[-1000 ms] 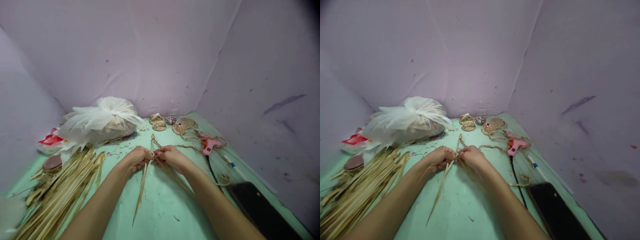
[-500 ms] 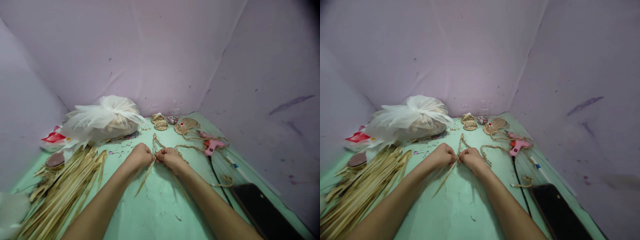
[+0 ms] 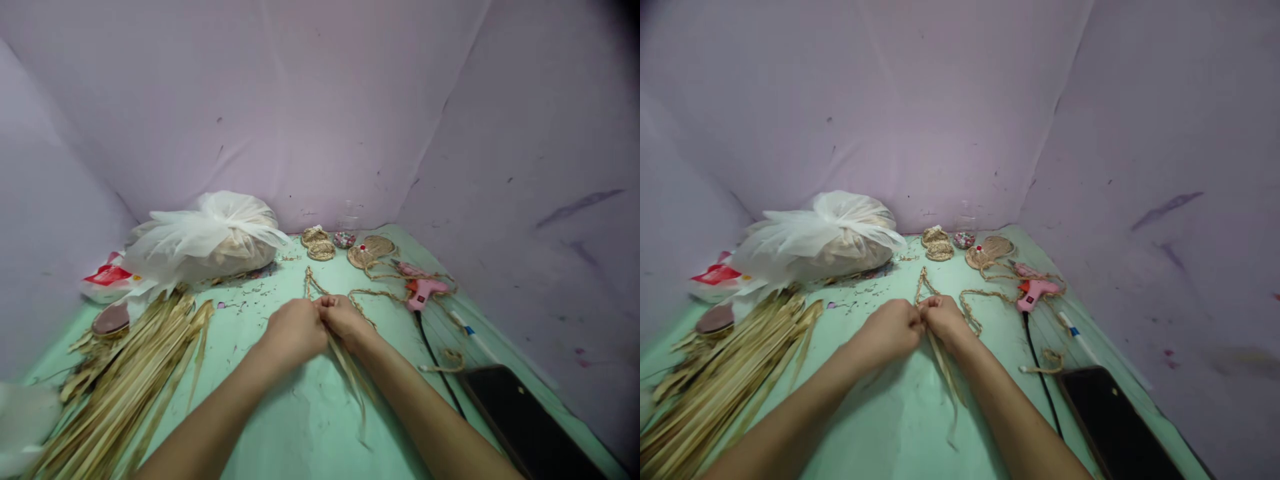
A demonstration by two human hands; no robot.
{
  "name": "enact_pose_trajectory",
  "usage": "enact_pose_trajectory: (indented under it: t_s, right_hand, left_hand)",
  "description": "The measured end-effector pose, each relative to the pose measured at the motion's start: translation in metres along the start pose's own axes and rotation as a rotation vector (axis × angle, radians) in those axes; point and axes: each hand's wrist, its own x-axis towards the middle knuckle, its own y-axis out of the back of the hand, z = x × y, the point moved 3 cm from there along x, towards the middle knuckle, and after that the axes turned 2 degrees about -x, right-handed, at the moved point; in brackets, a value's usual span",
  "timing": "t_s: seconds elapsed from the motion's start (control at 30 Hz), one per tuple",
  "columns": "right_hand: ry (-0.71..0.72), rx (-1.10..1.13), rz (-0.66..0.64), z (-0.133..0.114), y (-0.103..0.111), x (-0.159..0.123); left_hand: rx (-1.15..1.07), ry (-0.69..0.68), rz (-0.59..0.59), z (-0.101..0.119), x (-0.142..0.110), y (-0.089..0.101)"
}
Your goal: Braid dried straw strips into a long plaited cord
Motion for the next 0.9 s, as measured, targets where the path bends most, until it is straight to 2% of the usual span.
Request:
enact_pose_trajectory:
  t_s: [0.07, 0.13, 0.23, 0.33, 0.43, 0.53, 0.6, 0.7, 0.8, 0.9]
  right_hand:
    - [0.008, 0.006, -0.023, -0.002, 0.000, -0.002]
    - [0.013, 0.024, -0.048, -0.003, 0.000, -0.003]
    - [0.025, 0.077, -0.076, -0.004, 0.000, -0.004]
    - [0.034, 0.127, -0.117, -0.004, 0.000, -0.003]
    - [0.027, 0.069, -0.155, -0.003, 0.003, -0.001]
    - [0.083, -0.132, -0.170, -0.005, 0.007, 0.001]
    - [0.133, -0.344, -0.121, -0.007, 0.009, 0.000]
    - [0.223, -0.681, 0.052, -0.015, 0.011, -0.007]
    - [0.267, -0.902, 0.163, -0.025, 0.010, -0.018]
    - [0.204, -1.010, 0.202, -0.035, 0.007, -0.029]
  left_hand:
    - [-0.140, 0.083, 0.055, -0.014, 0.010, 0.013]
    - [-0.406, 0.222, 0.019, -0.026, 0.018, 0.017]
    - [-0.765, 0.304, -0.218, -0.030, 0.023, 0.003]
    - [-0.923, 0.286, -0.404, -0.028, 0.024, -0.015]
    - [-0.889, 0.277, -0.396, -0.030, 0.025, -0.021]
    - [-0.662, 0.283, -0.298, -0.031, 0.026, -0.019]
    - [-0.506, 0.312, -0.260, -0.031, 0.026, -0.020]
    - [-0.387, 0.296, -0.196, -0.031, 0.028, -0.022]
    - [-0.431, 0.267, -0.147, -0.029, 0.027, -0.024]
    - [-0.573, 0.310, -0.159, -0.026, 0.023, -0.025]
